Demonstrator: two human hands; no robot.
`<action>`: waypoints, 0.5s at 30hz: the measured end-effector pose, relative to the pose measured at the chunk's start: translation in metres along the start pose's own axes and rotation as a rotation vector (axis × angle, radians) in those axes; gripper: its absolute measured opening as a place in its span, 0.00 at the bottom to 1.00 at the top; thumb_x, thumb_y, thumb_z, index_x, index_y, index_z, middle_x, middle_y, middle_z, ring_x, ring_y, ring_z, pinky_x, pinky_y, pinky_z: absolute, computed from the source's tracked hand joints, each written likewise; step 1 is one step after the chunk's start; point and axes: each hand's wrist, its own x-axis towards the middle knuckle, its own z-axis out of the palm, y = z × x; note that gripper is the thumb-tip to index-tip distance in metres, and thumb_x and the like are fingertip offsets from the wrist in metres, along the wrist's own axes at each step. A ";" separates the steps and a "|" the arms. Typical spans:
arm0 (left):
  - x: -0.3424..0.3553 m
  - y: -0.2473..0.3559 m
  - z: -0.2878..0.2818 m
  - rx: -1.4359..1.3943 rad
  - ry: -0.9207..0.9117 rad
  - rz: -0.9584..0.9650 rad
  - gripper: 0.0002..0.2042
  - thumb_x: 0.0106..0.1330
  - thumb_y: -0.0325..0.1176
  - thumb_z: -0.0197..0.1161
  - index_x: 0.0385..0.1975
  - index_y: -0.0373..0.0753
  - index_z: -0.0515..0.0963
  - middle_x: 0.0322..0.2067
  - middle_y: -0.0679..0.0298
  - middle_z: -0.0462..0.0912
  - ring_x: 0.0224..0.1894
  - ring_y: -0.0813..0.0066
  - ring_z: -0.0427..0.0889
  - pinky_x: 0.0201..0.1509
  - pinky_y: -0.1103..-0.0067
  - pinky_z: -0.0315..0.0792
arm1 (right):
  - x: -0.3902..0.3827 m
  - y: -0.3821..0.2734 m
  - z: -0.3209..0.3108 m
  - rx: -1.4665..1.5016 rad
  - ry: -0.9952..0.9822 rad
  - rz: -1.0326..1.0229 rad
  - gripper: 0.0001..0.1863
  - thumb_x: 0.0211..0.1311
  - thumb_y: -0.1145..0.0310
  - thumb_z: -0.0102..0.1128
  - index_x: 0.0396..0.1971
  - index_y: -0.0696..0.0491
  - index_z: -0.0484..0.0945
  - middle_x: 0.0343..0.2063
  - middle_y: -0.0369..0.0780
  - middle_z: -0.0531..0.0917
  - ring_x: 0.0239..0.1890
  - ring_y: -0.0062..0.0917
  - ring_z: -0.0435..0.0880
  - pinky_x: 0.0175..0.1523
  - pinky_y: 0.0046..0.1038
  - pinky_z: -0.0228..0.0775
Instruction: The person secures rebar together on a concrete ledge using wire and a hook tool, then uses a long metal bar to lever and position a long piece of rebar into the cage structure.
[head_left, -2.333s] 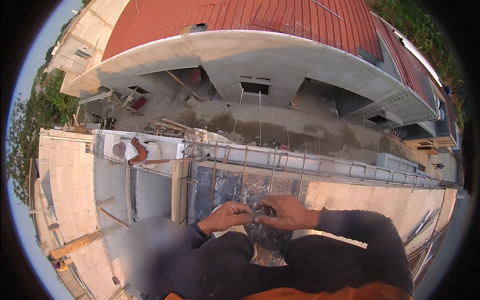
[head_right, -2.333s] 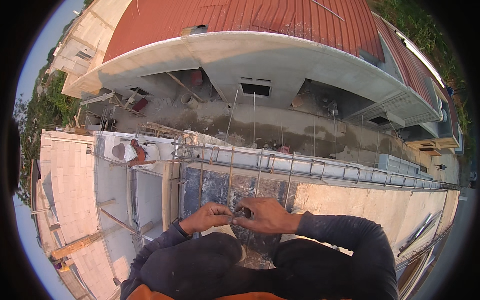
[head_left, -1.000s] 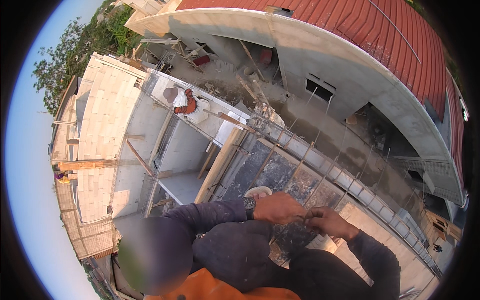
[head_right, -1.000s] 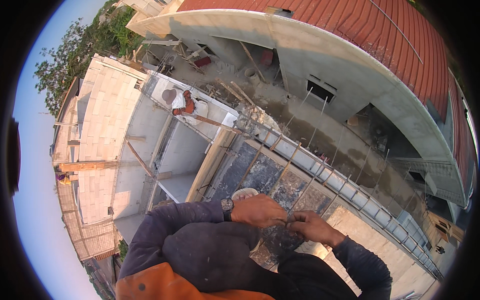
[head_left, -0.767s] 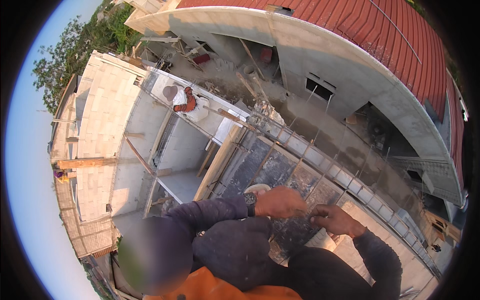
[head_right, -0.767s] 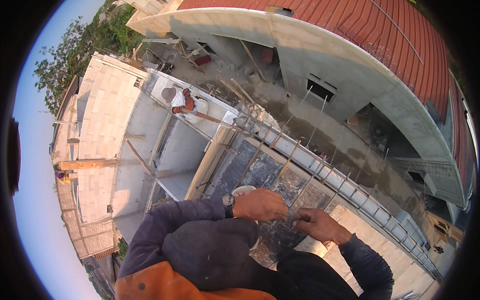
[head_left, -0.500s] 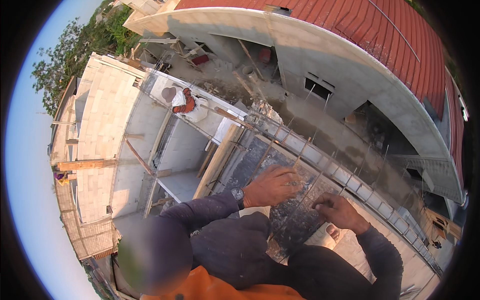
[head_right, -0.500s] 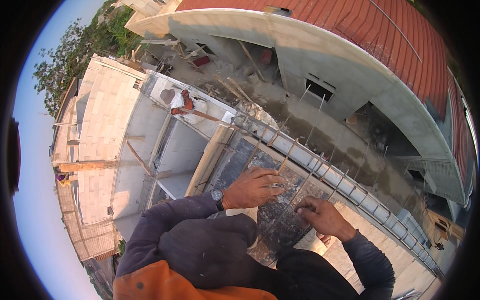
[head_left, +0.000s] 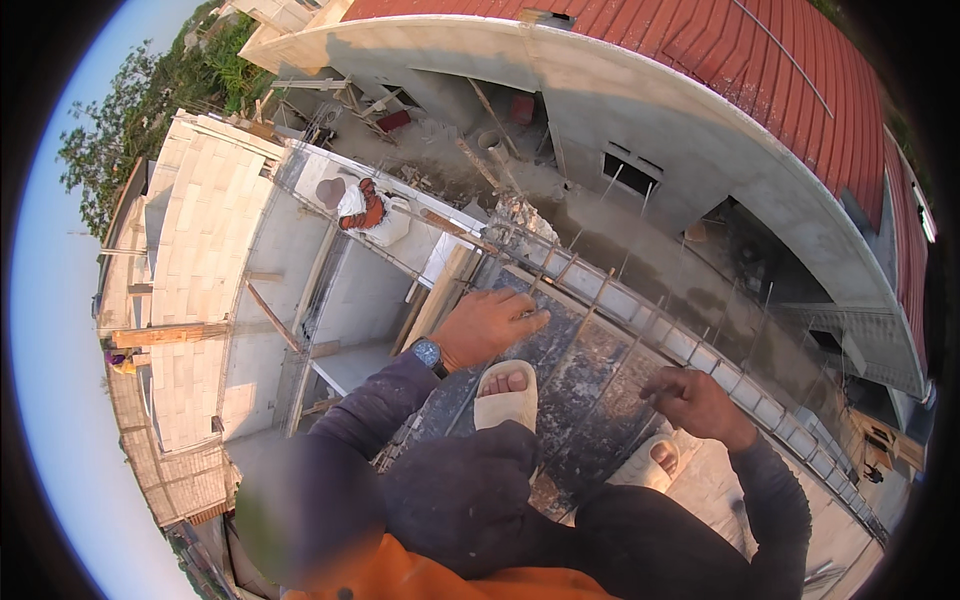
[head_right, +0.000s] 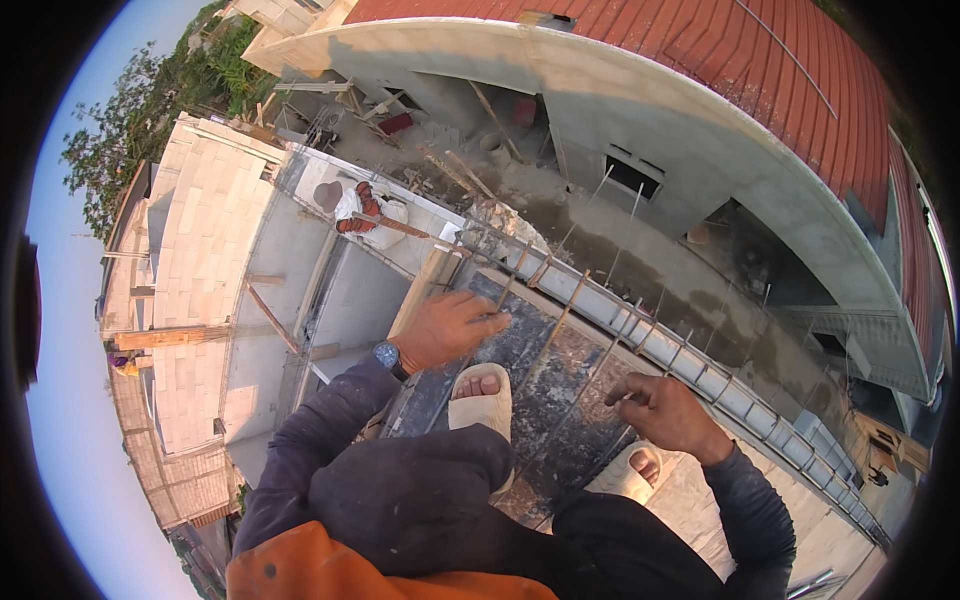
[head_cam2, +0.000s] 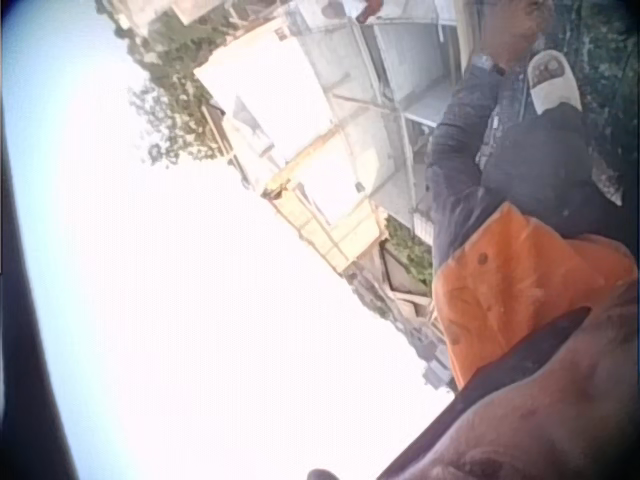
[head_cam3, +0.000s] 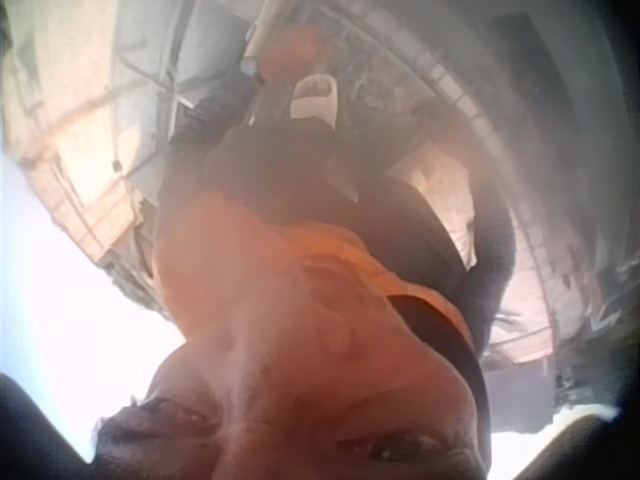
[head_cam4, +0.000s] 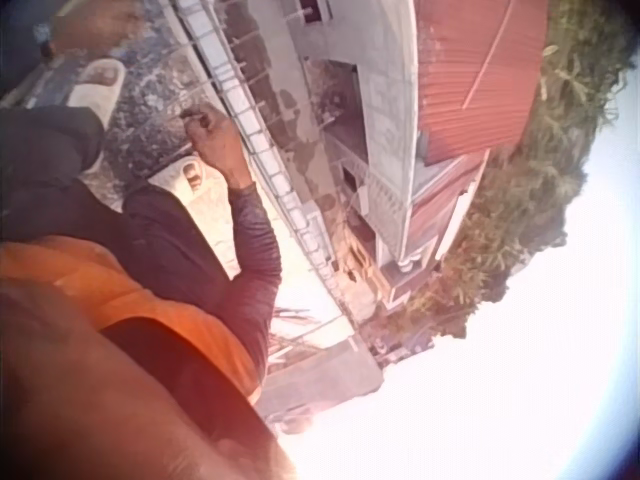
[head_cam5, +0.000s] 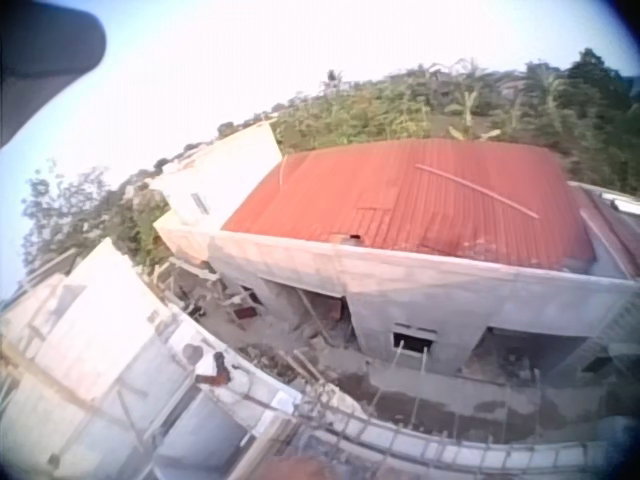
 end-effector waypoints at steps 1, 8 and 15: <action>0.008 -0.004 -0.009 0.028 0.005 0.015 0.13 0.63 0.31 0.67 0.47 0.48 0.85 0.40 0.68 0.82 0.41 0.66 0.82 0.40 0.72 0.78 | -0.002 -0.005 -0.002 0.018 0.002 0.020 0.14 0.67 0.67 0.57 0.47 0.54 0.85 0.24 0.40 0.85 0.25 0.23 0.84 0.36 0.28 0.75; 0.022 0.010 -0.125 -0.335 -0.207 -0.182 0.07 0.65 0.30 0.69 0.41 0.41 0.85 0.32 0.63 0.82 0.35 0.63 0.82 0.37 0.70 0.75 | -0.026 -0.011 -0.020 -0.128 0.004 -0.097 0.13 0.66 0.65 0.58 0.44 0.53 0.86 0.27 0.42 0.87 0.30 0.34 0.88 0.39 0.34 0.76; -0.003 0.124 -0.333 -0.495 -0.624 -1.003 0.07 0.58 0.31 0.76 0.32 0.37 0.87 0.28 0.60 0.86 0.33 0.69 0.86 0.37 0.74 0.77 | -0.043 -0.051 -0.015 -0.178 -0.093 -0.561 0.09 0.61 0.69 0.63 0.40 0.53 0.86 0.28 0.44 0.87 0.31 0.40 0.87 0.37 0.38 0.77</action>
